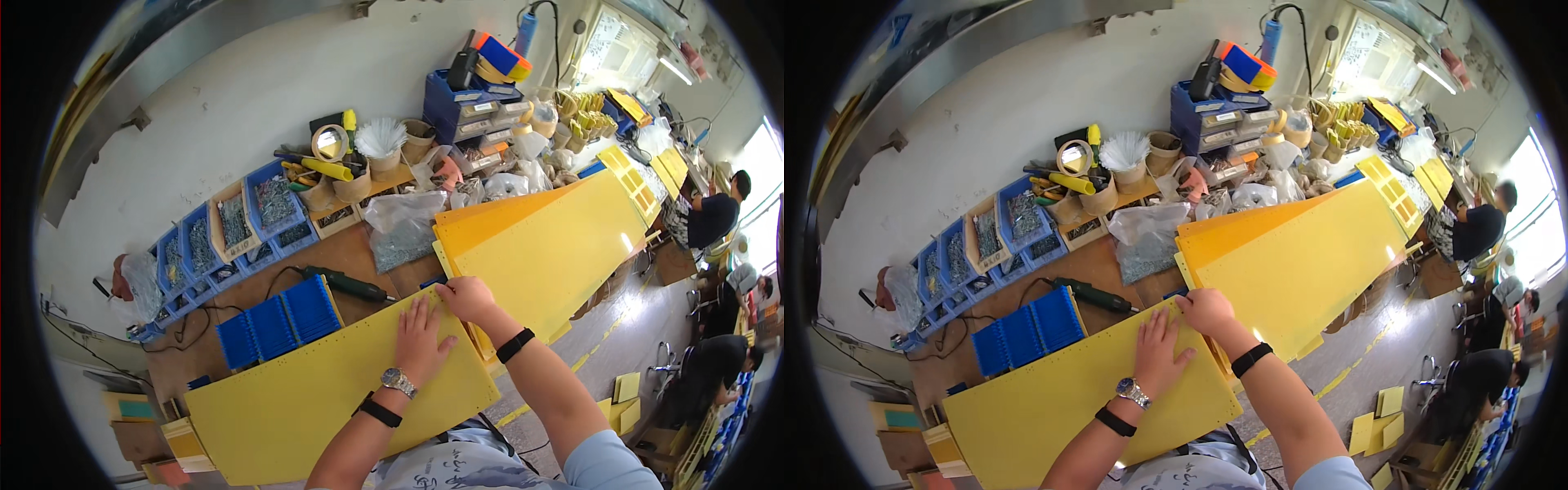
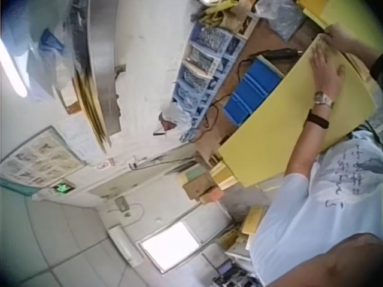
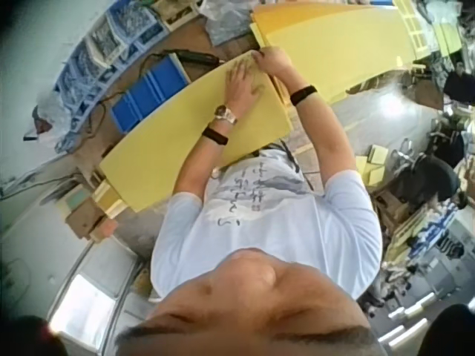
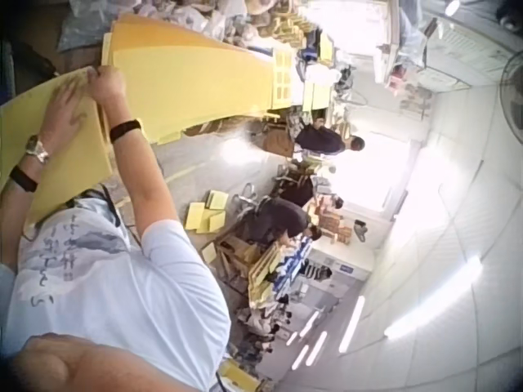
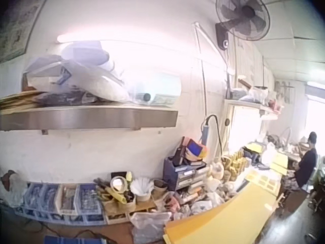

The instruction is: The recorder is sorting and stacking painted yellow metal sheets at a workstation in a fabrication facility.

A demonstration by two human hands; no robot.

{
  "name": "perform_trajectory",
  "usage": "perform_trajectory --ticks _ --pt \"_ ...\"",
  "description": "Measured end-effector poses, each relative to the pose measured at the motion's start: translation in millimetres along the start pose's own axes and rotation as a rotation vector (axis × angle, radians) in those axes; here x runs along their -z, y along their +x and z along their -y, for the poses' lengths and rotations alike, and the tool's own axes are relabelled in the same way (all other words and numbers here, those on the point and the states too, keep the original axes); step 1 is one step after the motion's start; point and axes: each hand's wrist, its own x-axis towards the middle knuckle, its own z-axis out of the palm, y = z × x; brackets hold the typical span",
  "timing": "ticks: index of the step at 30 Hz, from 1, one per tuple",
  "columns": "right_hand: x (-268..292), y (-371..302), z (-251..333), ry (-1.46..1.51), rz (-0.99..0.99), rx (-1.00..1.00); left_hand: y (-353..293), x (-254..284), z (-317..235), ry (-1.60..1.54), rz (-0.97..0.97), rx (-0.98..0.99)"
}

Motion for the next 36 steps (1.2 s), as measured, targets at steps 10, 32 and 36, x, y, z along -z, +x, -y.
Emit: perform_trajectory --ticks 10,32,36 --pt "1.6 -14.4 12.8 -0.017 -0.058 -0.097 -9.7 -0.7 -1.2 -0.112 -0.134 -0.006" --pt "-30.6 -217.6 -117.4 0.546 0.361 -0.086 -201.5 -97.3 -140.7 -1.609 0.077 0.992" --pt "-54.0 -216.9 -117.9 0.482 0.233 -0.037 -187.1 -117.7 -146.6 -1.783 -0.311 0.963"
